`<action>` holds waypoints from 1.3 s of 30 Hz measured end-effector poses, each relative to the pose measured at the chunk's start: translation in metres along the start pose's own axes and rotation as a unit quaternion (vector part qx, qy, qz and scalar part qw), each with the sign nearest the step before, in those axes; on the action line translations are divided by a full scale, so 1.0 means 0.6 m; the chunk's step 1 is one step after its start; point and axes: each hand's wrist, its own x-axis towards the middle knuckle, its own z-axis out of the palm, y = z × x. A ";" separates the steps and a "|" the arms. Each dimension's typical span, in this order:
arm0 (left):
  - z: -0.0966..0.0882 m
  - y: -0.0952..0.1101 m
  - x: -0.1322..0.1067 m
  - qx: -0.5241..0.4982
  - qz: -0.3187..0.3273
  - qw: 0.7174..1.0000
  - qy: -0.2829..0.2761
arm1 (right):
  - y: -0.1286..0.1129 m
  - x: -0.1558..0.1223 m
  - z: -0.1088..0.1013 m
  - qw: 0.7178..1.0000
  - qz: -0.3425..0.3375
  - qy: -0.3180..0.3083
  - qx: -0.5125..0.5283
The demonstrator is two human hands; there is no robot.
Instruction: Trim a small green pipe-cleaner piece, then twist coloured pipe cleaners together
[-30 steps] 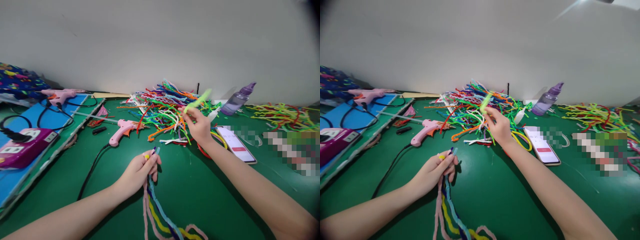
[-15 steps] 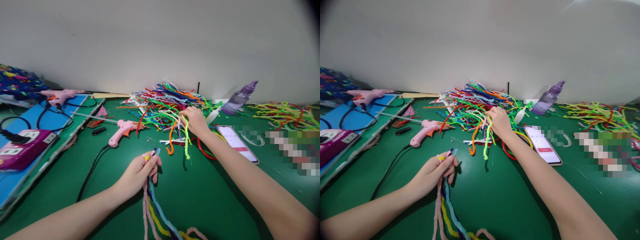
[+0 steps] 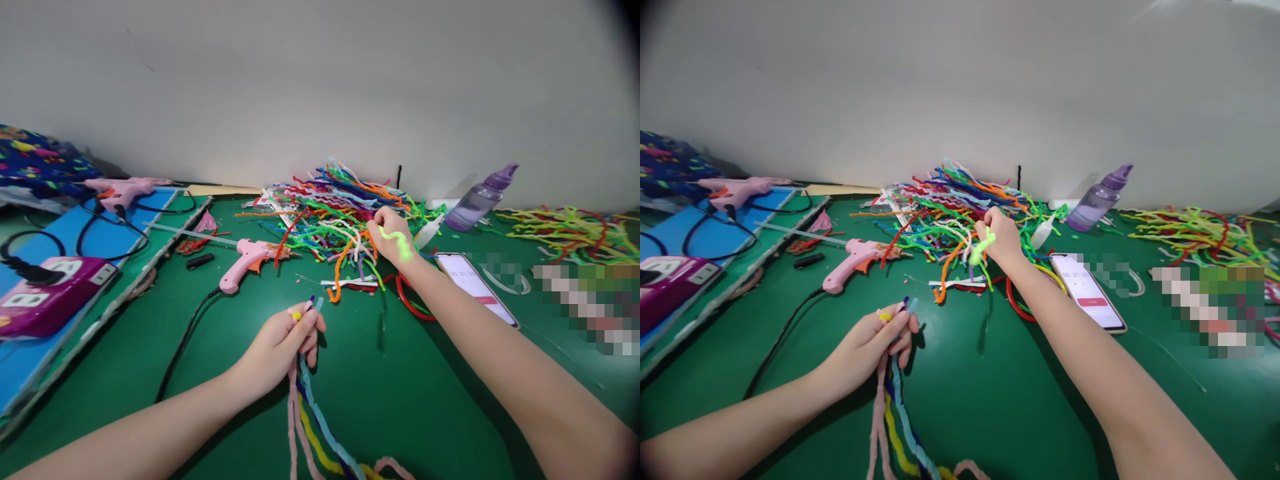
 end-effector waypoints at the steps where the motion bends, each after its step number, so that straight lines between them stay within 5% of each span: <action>1: 0.000 0.001 0.000 0.003 0.000 1.000 0.001 | 0.003 0.002 0.002 1.000 0.010 -0.003 0.015; 10: -0.001 -0.004 0.001 0.006 0.006 1.000 -0.005 | 0.014 0.003 0.003 0.985 0.037 -0.074 0.149; 17: -0.001 -0.005 -0.001 0.003 0.011 1.000 -0.002 | -0.038 -0.009 -0.049 0.974 0.074 -0.070 0.202; 22: -0.002 -0.001 0.000 -0.019 0.016 0.999 0.025 | -0.098 -0.062 -0.084 0.929 0.116 -0.219 0.274; 29: -0.004 -0.002 0.002 -0.043 0.022 0.998 0.037 | -0.159 -0.204 -0.105 0.847 0.144 -0.384 0.340; 35: -0.002 -0.003 0.002 -0.082 0.019 0.996 0.040 | -0.170 -0.275 -0.103 0.841 0.072 -0.461 0.276; 39: -0.002 0.006 0.001 -0.021 0.029 0.997 0.069 | -0.165 -0.281 -0.103 0.875 -0.053 -0.435 0.204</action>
